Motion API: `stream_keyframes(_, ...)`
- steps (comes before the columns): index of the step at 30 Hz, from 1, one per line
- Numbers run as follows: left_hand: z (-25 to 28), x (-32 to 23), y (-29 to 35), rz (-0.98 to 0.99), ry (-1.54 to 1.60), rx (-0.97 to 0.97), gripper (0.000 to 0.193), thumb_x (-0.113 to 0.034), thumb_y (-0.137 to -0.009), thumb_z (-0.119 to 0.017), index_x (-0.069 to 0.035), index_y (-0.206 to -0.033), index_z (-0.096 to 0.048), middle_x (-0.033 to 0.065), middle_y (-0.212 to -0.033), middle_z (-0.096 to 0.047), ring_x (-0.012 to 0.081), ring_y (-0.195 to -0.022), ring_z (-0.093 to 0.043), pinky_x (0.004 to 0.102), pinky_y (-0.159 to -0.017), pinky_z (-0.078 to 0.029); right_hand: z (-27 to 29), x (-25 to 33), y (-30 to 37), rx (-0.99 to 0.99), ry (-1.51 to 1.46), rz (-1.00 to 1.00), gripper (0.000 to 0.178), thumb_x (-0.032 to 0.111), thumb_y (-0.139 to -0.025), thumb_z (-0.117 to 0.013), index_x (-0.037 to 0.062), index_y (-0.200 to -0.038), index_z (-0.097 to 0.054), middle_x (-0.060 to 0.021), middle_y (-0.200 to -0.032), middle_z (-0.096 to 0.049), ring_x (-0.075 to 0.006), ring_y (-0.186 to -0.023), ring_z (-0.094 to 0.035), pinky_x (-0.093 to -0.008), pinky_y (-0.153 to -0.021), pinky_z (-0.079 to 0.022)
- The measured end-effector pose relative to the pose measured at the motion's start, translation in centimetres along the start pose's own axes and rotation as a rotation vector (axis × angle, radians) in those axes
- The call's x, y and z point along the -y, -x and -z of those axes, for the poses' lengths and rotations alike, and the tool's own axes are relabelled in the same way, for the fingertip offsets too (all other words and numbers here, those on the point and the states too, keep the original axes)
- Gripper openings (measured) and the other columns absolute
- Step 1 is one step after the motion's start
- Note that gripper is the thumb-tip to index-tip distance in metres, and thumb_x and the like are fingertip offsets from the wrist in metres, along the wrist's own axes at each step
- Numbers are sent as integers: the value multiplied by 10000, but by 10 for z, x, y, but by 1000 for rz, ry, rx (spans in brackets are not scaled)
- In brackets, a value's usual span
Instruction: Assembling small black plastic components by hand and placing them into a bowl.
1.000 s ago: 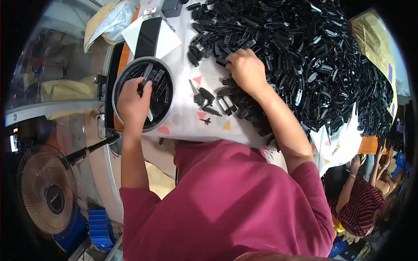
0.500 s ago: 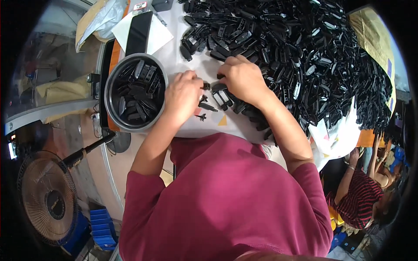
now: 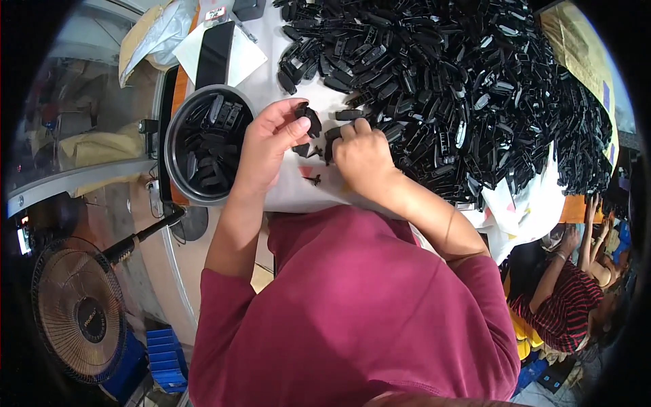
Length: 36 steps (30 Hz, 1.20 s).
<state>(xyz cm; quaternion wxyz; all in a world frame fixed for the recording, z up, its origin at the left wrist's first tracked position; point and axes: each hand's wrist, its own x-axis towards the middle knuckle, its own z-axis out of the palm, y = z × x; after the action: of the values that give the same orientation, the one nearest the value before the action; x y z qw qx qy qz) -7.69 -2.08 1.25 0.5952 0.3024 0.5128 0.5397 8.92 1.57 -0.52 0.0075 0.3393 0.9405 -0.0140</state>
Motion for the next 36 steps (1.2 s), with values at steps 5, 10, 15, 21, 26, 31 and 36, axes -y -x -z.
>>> stream_keyframes(5,-1,5,2,-192,-108,-88,316,-41,-797,-629,-8,-1101,-554,34,-943,-600,83,-842,-549,208,-725,-450,-10,9,2,-73,77,-57,103,171,-688,-554,87,-679,-614,-36,-800,-544,-204,-835,-489,-322,-634,-430)
stream_keyframes(10,-3,6,8,-193,-145,-137,315,-40,-789,-641,-8,-1093,-565,36,-923,-607,82,-810,-555,198,-699,-453,28,-14,2,-307,-640,-188,240,115,-665,-671,9,-841,-545,-79,-849,-569,-178,-748,-528,-288,-630,-431)
stream_keyframes(15,-24,-3,9,-223,-184,-107,316,-57,-795,-641,-11,-1098,-565,35,-895,-610,70,-762,-553,185,-647,-453,60,-33,4,-42,-1683,-295,166,115,-887,-522,10,-1014,-544,-1,-777,-560,-40,-621,-486,-178,-519,-403)
stream_keyframes(21,-31,2,-8,-191,-305,-113,311,-73,-804,-637,-16,-1102,-569,38,-920,-619,57,-758,-546,180,-625,-443,59,-45,5,-229,-1778,-519,202,199,-923,-461,37,-1002,-552,-34,-650,-578,-48,-474,-452,-166,-408,-317)
stream_keyframes(26,-43,0,-13,-250,-248,-86,320,-38,-781,-653,-13,-1089,-571,49,-921,-624,86,-791,-574,198,-675,-469,33,-60,-2,-402,-1173,-613,188,186,-899,-499,17,-912,-582,-24,-640,-563,-40,-472,-426,-182,-416,-332)
stream_keyframes(31,-49,2,-18,-494,-207,102,270,-7,-778,-639,-19,-1036,-562,104,-1134,-543,147,-1036,-521,285,-883,-424,45,-67,4,-277,-1431,-665,194,198,-897,-517,17,-913,-583,-16,-650,-557,-40,-466,-433,-181,-404,-338)
stream_keyframes(36,-47,15,-34,-157,-116,14,239,-25,-797,-626,-19,-1024,-554,68,-1071,-568,116,-965,-531,245,-833,-428,48,-75,9,-385,-1552,-726,177,186,-897,-515,28,-925,-588,-13,-648,-567,-45,-470,-447,-171,-404,-331)
